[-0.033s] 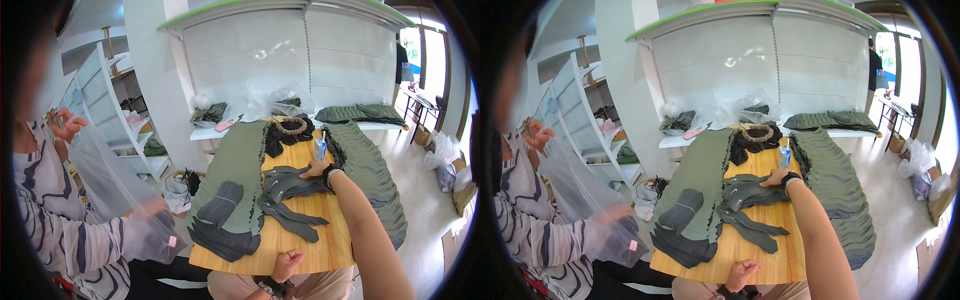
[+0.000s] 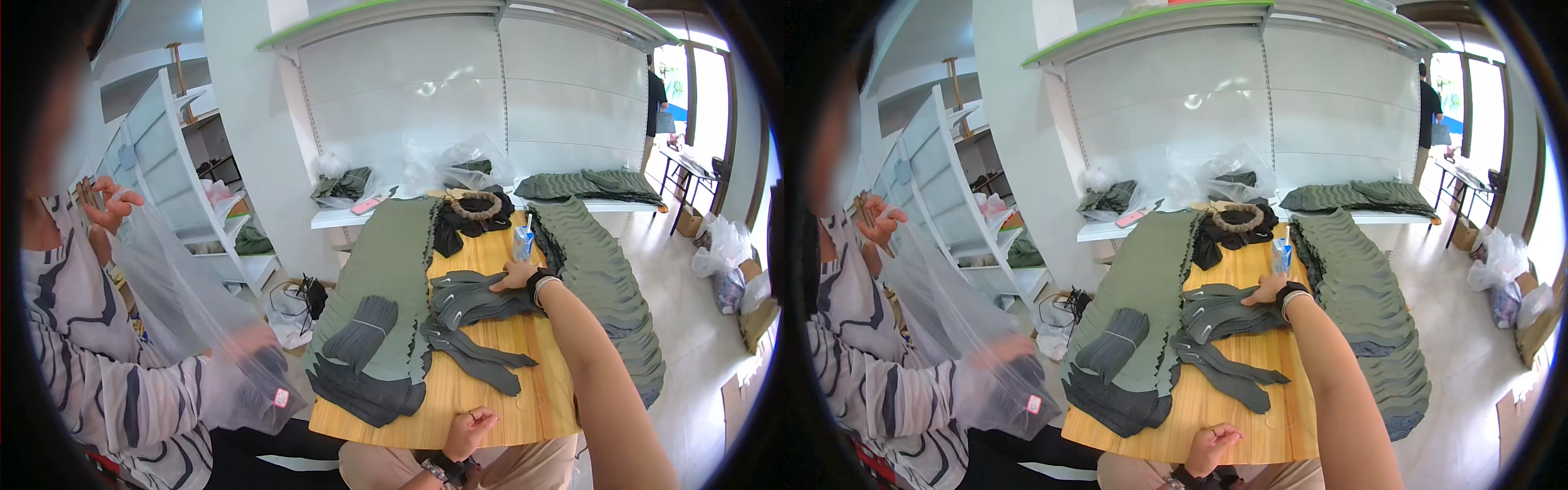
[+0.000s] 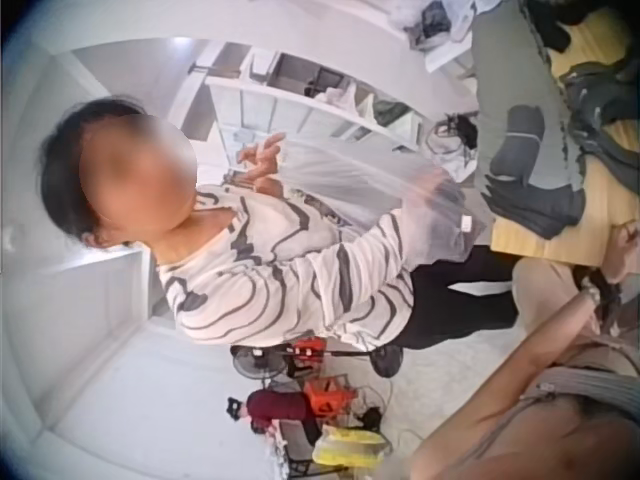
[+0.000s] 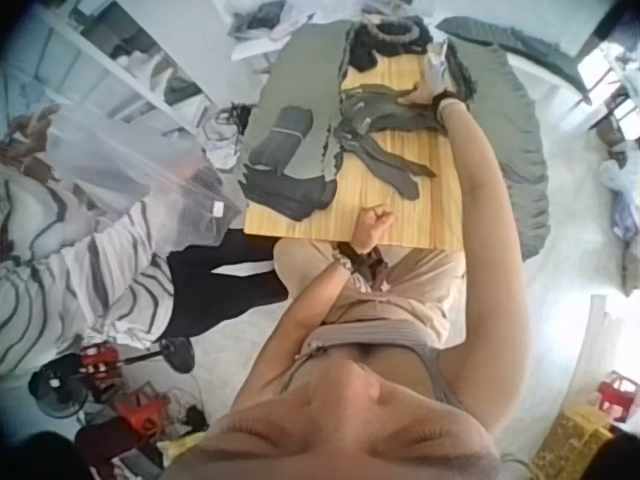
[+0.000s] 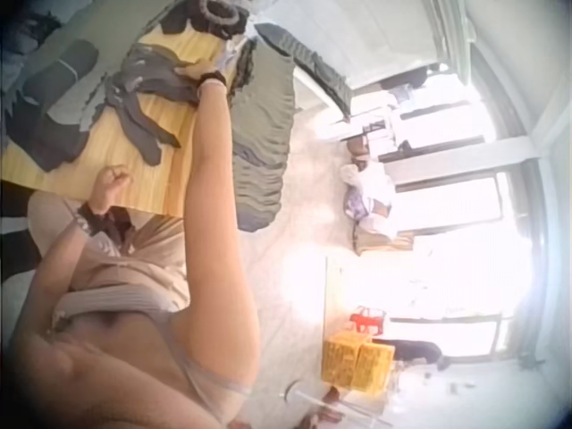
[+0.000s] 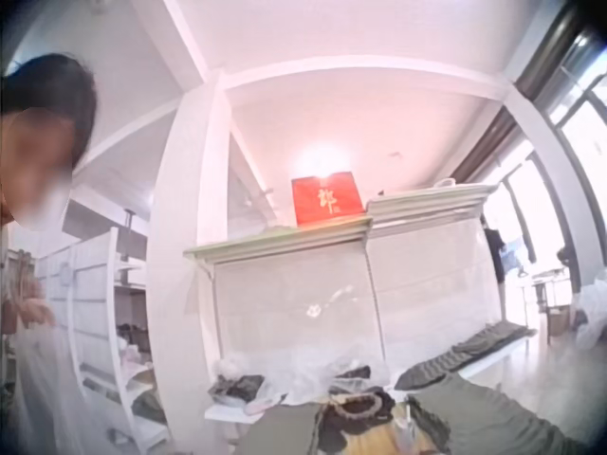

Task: Sorting and bundling green shoe insoles with rubber bands in a factory setting.

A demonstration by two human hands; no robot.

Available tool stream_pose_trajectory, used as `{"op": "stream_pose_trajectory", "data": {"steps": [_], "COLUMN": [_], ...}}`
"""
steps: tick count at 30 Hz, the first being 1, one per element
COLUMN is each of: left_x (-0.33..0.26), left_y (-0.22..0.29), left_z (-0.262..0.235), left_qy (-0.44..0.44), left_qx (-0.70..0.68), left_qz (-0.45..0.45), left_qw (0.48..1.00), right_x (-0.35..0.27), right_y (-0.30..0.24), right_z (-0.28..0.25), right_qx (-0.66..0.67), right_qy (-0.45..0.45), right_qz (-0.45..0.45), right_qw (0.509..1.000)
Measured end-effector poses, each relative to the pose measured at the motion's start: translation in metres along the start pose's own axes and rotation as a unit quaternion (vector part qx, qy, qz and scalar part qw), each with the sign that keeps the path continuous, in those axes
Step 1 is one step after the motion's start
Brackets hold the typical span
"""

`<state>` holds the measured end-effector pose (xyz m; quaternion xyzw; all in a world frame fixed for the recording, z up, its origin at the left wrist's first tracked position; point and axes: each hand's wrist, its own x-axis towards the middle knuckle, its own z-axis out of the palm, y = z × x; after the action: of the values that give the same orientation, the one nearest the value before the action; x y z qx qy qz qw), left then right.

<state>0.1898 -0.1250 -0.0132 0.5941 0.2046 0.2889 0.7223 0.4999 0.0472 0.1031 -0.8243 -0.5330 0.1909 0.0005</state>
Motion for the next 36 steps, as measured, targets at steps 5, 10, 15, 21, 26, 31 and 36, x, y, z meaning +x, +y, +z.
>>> {"op": "stream_pose_trajectory", "data": {"steps": [5, 10, 15, 21, 26, 31, 36], "left_x": [-0.001, 0.001, 0.001, 0.003, 0.003, 0.005, 0.004], "left_y": [0.005, -0.004, -0.008, -0.009, -0.003, -0.01, -0.012], "left_z": [-0.001, -0.002, -0.004, -0.003, -0.003, -0.001, 0.0], "left_qy": [-0.002, 0.0, 0.0, 0.015, 0.016, 0.026, 0.031], "left_qx": [0.026, 0.019, 0.032, 0.045, 0.061, 0.056, 0.037], "left_qz": [0.006, 0.0, 0.005, 0.022, 0.005, 0.05, 0.045], "left_qw": [1.0, 1.0, 0.999, 0.999, 0.998, 0.997, 0.998], "right_x": [-0.03, -0.045, -0.066, -0.122, -0.137, -0.125, -0.121], "right_y": [-0.015, -0.018, -0.018, -0.052, -0.067, -0.078, -0.073], "right_z": [0.002, 0.005, 0.008, 0.04, 0.08, 0.098, 0.102], "right_qx": [-0.078, -0.077, -0.047, -0.026, -0.08, -0.056, -0.083], "right_qy": [0.118, 0.191, 0.251, 0.079, -0.021, -0.046, -0.049], "right_qz": [-0.06, -0.113, -0.151, -0.178, -0.167, -0.129, -0.157], "right_qw": [0.988, 0.972, 0.955, 0.981, 0.982, 0.989, 0.983]}}
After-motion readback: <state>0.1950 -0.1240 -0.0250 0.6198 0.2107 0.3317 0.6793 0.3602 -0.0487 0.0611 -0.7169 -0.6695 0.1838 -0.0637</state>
